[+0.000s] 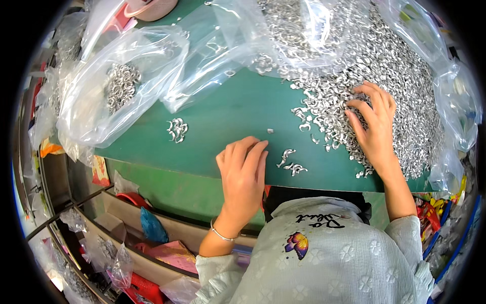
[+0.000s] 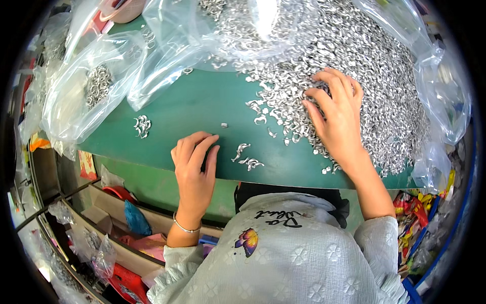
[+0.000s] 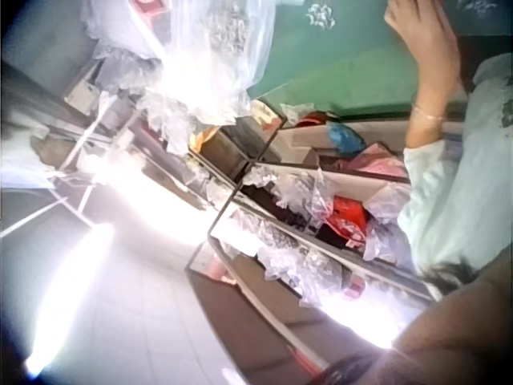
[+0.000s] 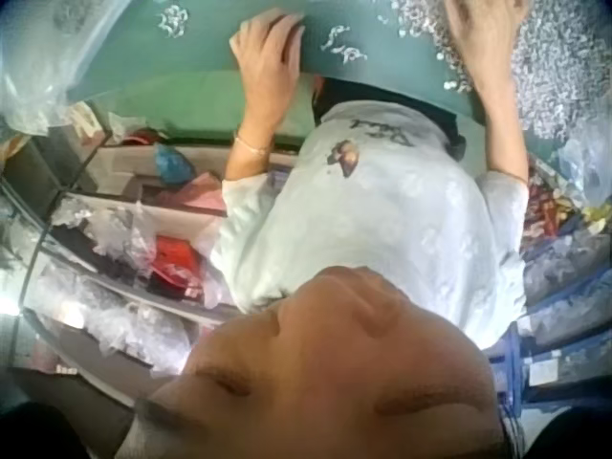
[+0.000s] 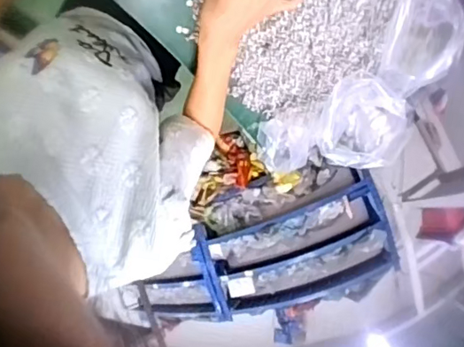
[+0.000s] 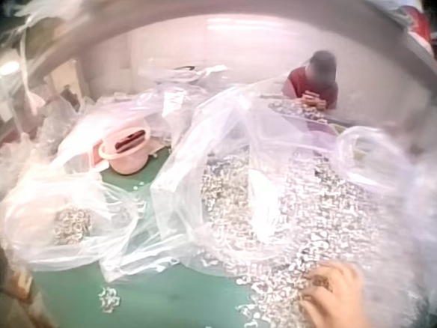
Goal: The person sorts small silver metallic parts on a green table by hand, picking them up from a large central pile and moving them into a smaller group.
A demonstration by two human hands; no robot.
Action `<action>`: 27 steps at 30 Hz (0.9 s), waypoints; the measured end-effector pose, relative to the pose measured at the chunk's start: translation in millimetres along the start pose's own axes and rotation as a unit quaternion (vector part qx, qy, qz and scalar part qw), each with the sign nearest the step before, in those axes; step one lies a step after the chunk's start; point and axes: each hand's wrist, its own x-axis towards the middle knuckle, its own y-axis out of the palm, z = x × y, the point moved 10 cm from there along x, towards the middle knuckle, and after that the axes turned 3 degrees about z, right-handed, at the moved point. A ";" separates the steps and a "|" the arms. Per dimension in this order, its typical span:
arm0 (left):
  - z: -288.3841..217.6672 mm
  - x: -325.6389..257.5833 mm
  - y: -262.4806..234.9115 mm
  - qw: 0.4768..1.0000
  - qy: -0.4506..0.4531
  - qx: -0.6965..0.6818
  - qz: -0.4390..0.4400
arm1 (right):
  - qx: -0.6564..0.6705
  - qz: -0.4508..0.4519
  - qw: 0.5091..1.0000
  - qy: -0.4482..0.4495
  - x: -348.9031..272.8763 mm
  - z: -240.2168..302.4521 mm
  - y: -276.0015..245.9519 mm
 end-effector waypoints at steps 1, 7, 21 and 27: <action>-5.9 6.2 2.7 1.000 0.016 0.006 0.013 | -0.001 -0.010 1.000 0.001 -1.7 4.5 -2.3; -9.1 37.0 28.9 0.995 0.059 0.054 0.067 | 0.102 0.097 0.989 -0.038 -13.2 48.8 16.6; 13.0 71.8 42.7 0.992 0.077 -0.063 0.081 | 0.074 0.133 0.977 -0.151 -3.2 76.4 44.1; 14.9 106.2 46.6 0.986 0.110 -0.108 0.060 | 0.178 0.123 0.971 -0.103 -6.4 61.6 24.0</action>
